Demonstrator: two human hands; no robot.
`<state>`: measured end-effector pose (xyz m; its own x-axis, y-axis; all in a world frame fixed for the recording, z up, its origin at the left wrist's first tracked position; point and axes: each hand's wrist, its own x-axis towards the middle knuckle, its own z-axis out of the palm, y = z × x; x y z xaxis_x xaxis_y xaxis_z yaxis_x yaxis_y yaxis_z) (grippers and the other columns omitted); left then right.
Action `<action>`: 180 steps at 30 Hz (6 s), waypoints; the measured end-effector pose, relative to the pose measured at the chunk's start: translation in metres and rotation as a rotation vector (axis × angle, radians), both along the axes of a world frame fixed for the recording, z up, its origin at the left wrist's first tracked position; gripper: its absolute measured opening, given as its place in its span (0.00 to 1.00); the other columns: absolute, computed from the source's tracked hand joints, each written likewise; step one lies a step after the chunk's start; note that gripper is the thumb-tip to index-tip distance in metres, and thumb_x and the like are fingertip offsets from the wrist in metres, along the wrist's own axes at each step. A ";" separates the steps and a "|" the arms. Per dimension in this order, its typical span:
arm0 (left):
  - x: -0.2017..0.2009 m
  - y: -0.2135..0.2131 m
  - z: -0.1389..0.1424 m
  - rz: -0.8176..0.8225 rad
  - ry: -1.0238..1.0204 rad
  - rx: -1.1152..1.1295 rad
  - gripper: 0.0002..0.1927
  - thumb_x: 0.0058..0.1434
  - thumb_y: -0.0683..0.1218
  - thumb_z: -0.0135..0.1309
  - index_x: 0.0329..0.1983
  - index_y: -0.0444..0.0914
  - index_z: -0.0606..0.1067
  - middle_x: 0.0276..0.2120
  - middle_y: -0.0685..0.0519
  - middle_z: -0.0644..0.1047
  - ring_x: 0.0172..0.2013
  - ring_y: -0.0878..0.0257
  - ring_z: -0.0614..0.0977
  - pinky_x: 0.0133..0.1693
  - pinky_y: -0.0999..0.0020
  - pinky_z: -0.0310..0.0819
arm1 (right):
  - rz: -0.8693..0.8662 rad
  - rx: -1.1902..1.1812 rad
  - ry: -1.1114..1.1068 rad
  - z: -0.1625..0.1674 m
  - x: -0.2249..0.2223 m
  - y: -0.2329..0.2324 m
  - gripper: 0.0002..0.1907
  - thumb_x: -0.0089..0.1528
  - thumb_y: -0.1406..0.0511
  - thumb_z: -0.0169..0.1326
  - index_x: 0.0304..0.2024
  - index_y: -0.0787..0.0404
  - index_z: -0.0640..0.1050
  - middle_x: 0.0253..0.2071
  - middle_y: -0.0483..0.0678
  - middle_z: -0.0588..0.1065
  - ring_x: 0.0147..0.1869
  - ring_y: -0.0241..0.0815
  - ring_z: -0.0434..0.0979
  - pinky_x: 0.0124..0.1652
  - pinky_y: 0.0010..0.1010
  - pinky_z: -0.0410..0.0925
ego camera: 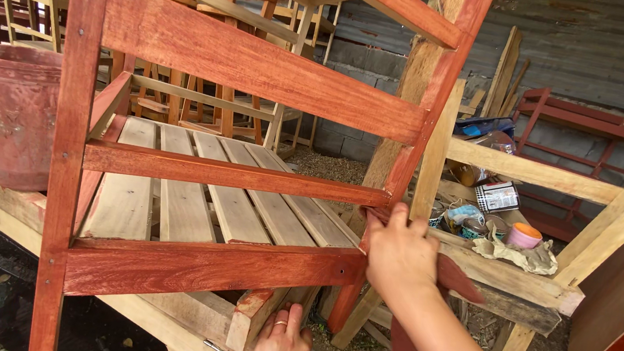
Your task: The person applies a red wood stain to a slatted wooden chair frame using a cloth, wiping the stain across the rails and legs. They dip the cloth into a bucket of stain and continue coating the unfinished wood surfaces of the chair.
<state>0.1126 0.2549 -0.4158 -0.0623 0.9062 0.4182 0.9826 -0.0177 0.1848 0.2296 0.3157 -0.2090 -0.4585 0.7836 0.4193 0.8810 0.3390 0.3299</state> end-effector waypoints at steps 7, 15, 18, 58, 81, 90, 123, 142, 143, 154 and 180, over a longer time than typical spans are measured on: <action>0.003 0.003 0.007 0.014 0.047 0.106 0.32 0.37 0.50 0.66 0.43 0.25 0.78 0.64 0.31 0.61 0.60 0.35 0.68 0.61 0.48 0.62 | -0.088 -0.095 0.000 0.005 -0.005 -0.009 0.30 0.56 0.64 0.61 0.61 0.57 0.72 0.65 0.57 0.61 0.61 0.64 0.69 0.48 0.50 0.75; 0.013 -0.013 0.044 0.080 -0.090 -0.232 0.34 0.45 0.46 0.65 0.57 0.35 0.72 0.68 0.39 0.59 0.66 0.45 0.64 0.59 0.52 0.68 | -0.085 -0.064 0.016 0.001 -0.011 -0.006 0.30 0.56 0.62 0.61 0.61 0.55 0.73 0.66 0.56 0.62 0.59 0.62 0.72 0.46 0.49 0.77; 0.008 -0.031 0.076 -0.084 0.015 0.089 0.24 0.53 0.46 0.60 0.54 0.37 0.73 0.64 0.39 0.64 0.66 0.44 0.66 0.63 0.47 0.63 | -0.065 -0.071 0.037 0.007 -0.002 -0.011 0.32 0.56 0.62 0.62 0.64 0.50 0.70 0.64 0.55 0.63 0.60 0.62 0.72 0.47 0.48 0.76; -0.055 -0.025 0.087 0.020 0.193 0.464 0.33 0.57 0.50 0.50 0.67 0.45 0.63 0.70 0.41 0.55 0.73 0.44 0.45 0.64 0.28 0.32 | -0.059 -0.483 0.082 -0.008 0.013 -0.006 0.47 0.52 0.62 0.57 0.74 0.38 0.59 0.74 0.51 0.57 0.73 0.50 0.66 0.65 0.40 0.67; -0.053 -0.023 0.085 0.002 0.199 0.462 0.33 0.56 0.49 0.51 0.68 0.45 0.63 0.71 0.42 0.56 0.74 0.45 0.44 0.65 0.29 0.31 | -0.104 -0.475 0.122 0.003 0.003 -0.004 0.39 0.54 0.61 0.59 0.68 0.32 0.69 0.74 0.46 0.60 0.72 0.47 0.68 0.67 0.42 0.62; -0.052 -0.026 0.088 -0.035 0.231 0.435 0.36 0.55 0.50 0.52 0.69 0.44 0.62 0.71 0.41 0.55 0.75 0.44 0.43 0.63 0.27 0.32 | 0.058 -0.059 0.189 0.068 0.049 -0.005 0.39 0.52 0.60 0.60 0.66 0.30 0.69 0.67 0.52 0.62 0.62 0.54 0.74 0.54 0.43 0.73; -0.059 -0.011 0.081 -0.067 0.267 0.264 0.34 0.58 0.51 0.46 0.69 0.46 0.58 0.74 0.39 0.50 0.75 0.41 0.38 0.63 0.20 0.24 | -0.138 -0.057 0.022 0.109 0.043 -0.026 0.41 0.54 0.59 0.61 0.69 0.27 0.65 0.61 0.52 0.67 0.60 0.53 0.76 0.54 0.45 0.75; -0.054 -0.023 0.099 -0.034 0.283 0.089 0.35 0.61 0.49 0.45 0.73 0.47 0.55 0.75 0.40 0.46 0.76 0.43 0.35 0.63 0.24 0.22 | 0.040 -0.369 0.158 0.098 0.007 0.027 0.39 0.53 0.62 0.57 0.68 0.36 0.70 0.68 0.44 0.72 0.69 0.46 0.73 0.65 0.37 0.68; -0.054 -0.023 0.101 -0.032 0.281 0.094 0.34 0.61 0.49 0.44 0.72 0.47 0.55 0.75 0.40 0.47 0.76 0.43 0.35 0.64 0.24 0.22 | 0.068 -0.408 0.173 0.100 0.008 0.028 0.39 0.52 0.63 0.57 0.68 0.37 0.70 0.67 0.44 0.73 0.69 0.45 0.75 0.65 0.35 0.68; -0.058 -0.017 0.091 -0.072 0.246 0.126 0.33 0.62 0.50 0.44 0.72 0.47 0.56 0.73 0.39 0.48 0.74 0.44 0.37 0.65 0.27 0.24 | -0.131 -0.325 -0.020 0.084 0.035 -0.001 0.39 0.56 0.61 0.55 0.70 0.27 0.65 0.70 0.44 0.66 0.71 0.47 0.70 0.64 0.41 0.68; -0.062 -0.014 0.080 -0.096 0.196 0.208 0.32 0.60 0.51 0.50 0.70 0.47 0.61 0.73 0.40 0.51 0.75 0.41 0.40 0.64 0.28 0.25 | 0.003 -0.201 0.119 0.061 0.018 -0.002 0.45 0.52 0.61 0.61 0.72 0.41 0.62 0.69 0.54 0.64 0.62 0.54 0.76 0.56 0.42 0.73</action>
<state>0.0502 0.2407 -0.3358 0.1203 0.7975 0.5912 0.9911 -0.1303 -0.0260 0.2474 0.3138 -0.1482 -0.4178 0.8555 0.3057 0.9085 0.3903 0.1494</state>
